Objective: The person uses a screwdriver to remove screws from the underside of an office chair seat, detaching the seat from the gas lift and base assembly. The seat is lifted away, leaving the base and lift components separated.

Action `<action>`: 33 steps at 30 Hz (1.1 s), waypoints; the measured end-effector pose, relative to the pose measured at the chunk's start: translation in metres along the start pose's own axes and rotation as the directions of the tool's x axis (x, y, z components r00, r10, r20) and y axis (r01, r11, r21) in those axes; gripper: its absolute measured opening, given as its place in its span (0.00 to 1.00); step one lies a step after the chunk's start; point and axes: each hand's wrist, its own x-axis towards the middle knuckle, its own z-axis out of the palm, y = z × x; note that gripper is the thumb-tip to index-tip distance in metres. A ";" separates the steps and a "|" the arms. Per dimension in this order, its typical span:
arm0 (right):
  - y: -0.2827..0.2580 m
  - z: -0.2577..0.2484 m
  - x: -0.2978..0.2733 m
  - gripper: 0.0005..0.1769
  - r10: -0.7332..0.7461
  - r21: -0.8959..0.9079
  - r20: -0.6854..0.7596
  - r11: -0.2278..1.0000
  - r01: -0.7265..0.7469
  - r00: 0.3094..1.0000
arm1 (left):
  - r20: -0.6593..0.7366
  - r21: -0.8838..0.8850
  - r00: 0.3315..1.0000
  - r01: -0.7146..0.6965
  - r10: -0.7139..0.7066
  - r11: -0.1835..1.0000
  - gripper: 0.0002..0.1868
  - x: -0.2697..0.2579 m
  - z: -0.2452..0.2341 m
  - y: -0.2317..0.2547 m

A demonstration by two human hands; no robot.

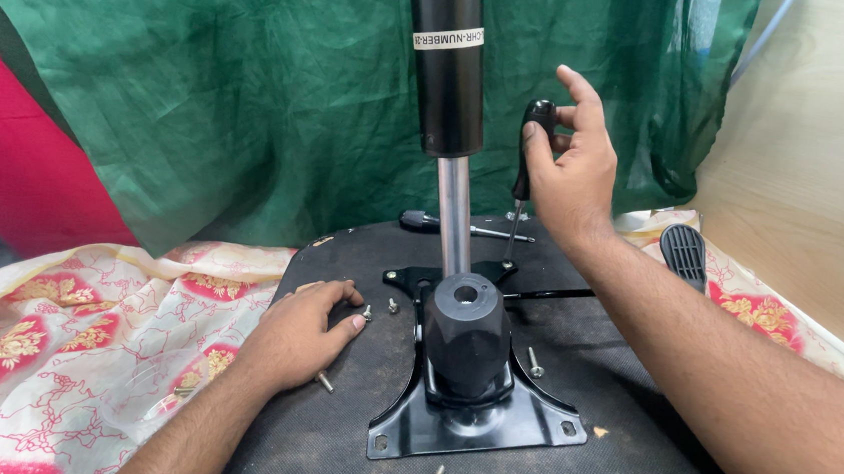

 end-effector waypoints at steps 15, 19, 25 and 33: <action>-0.005 -0.002 -0.004 0.22 -0.107 -0.027 -0.003 0.994 0.106 0.994 | 0.037 0.009 0.997 0.070 -0.070 0.998 0.21 -0.002 -0.004 0.007; -0.008 -0.002 -0.005 0.29 0.056 0.067 0.020 0.996 -0.057 0.998 | 0.005 -0.007 0.999 0.033 -0.032 0.999 0.21 -0.001 -0.001 0.003; -0.002 -0.004 -0.003 0.21 -0.084 0.004 0.003 0.996 0.084 0.996 | 0.005 -0.005 1.000 0.026 -0.026 1.000 0.21 0.001 0.001 0.001; -0.010 -0.003 -0.001 0.22 -0.122 -0.049 -0.001 0.991 0.122 0.993 | 0.007 -0.006 1.000 0.026 -0.026 1.000 0.21 0.000 0.000 0.001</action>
